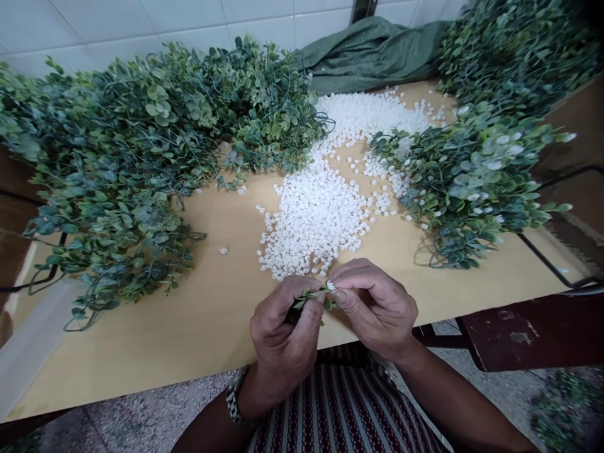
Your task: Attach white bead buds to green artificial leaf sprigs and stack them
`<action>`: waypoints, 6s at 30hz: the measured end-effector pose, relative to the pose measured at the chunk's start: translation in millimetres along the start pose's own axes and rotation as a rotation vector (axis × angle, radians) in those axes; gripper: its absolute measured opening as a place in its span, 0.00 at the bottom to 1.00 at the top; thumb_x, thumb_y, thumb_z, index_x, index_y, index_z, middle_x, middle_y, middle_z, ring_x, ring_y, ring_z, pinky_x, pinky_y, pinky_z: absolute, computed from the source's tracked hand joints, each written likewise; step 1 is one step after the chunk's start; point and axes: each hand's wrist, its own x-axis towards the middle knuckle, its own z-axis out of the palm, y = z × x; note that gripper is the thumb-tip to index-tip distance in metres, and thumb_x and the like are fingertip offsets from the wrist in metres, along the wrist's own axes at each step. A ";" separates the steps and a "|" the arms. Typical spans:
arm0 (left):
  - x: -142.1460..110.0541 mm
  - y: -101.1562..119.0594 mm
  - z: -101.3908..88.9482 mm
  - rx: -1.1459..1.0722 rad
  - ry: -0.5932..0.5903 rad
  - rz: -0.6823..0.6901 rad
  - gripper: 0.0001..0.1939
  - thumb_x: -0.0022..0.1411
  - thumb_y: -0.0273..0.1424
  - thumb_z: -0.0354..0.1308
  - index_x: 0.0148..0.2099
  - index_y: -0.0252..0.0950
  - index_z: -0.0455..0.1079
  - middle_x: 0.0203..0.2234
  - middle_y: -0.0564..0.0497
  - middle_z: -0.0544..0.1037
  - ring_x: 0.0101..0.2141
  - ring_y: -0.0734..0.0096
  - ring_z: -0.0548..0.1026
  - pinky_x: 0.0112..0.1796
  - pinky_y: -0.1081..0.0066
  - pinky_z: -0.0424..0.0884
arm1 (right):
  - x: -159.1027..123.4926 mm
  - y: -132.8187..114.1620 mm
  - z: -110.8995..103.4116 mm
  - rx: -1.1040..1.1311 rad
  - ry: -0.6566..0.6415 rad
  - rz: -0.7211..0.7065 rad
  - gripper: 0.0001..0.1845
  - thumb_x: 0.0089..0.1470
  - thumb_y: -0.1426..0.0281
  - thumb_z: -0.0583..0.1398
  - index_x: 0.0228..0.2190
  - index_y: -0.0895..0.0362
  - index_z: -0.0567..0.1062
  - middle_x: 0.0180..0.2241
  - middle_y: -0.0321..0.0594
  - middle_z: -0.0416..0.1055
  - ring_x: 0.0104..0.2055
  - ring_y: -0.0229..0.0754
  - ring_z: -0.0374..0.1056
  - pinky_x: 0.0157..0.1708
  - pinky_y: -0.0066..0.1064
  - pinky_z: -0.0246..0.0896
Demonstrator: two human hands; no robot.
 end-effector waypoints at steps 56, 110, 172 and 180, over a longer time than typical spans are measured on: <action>-1.5 0.1 10.7 0.028 0.012 0.082 0.12 0.57 0.17 0.57 0.40 0.37 0.73 0.28 0.53 0.76 0.24 0.79 0.70 0.24 0.79 0.68 | 2.5 -0.1 -2.7 0.427 0.043 0.322 0.03 0.56 0.74 0.59 0.30 0.56 0.73 0.29 0.36 0.70 0.33 0.35 0.67 0.33 0.28 0.65; 77.3 32.6 35.1 -0.109 -0.172 -0.072 0.04 0.57 0.24 0.56 0.30 0.36 0.69 0.15 0.57 0.68 0.16 0.80 0.63 0.16 0.78 0.62 | 68.1 -3.1 -36.6 -0.132 0.098 -0.140 0.09 0.53 0.80 0.59 0.34 0.54 0.73 0.32 0.38 0.74 0.35 0.40 0.70 0.33 0.33 0.67; 74.9 31.5 29.0 0.310 -0.222 0.231 0.08 0.58 0.20 0.53 0.29 0.35 0.68 0.14 0.60 0.67 0.16 0.81 0.65 0.18 0.80 0.61 | 61.4 -1.1 -37.1 -0.429 0.037 -0.412 0.08 0.53 0.83 0.57 0.34 0.61 0.70 0.29 0.44 0.74 0.35 0.40 0.72 0.34 0.30 0.71; 76.3 29.6 27.4 0.501 -0.226 0.362 0.11 0.56 0.19 0.51 0.23 0.33 0.66 0.15 0.57 0.68 0.16 0.82 0.63 0.19 0.79 0.58 | 61.3 -0.6 -39.3 -0.501 -0.028 -0.400 0.09 0.53 0.82 0.55 0.34 0.59 0.70 0.30 0.44 0.74 0.34 0.41 0.71 0.32 0.32 0.71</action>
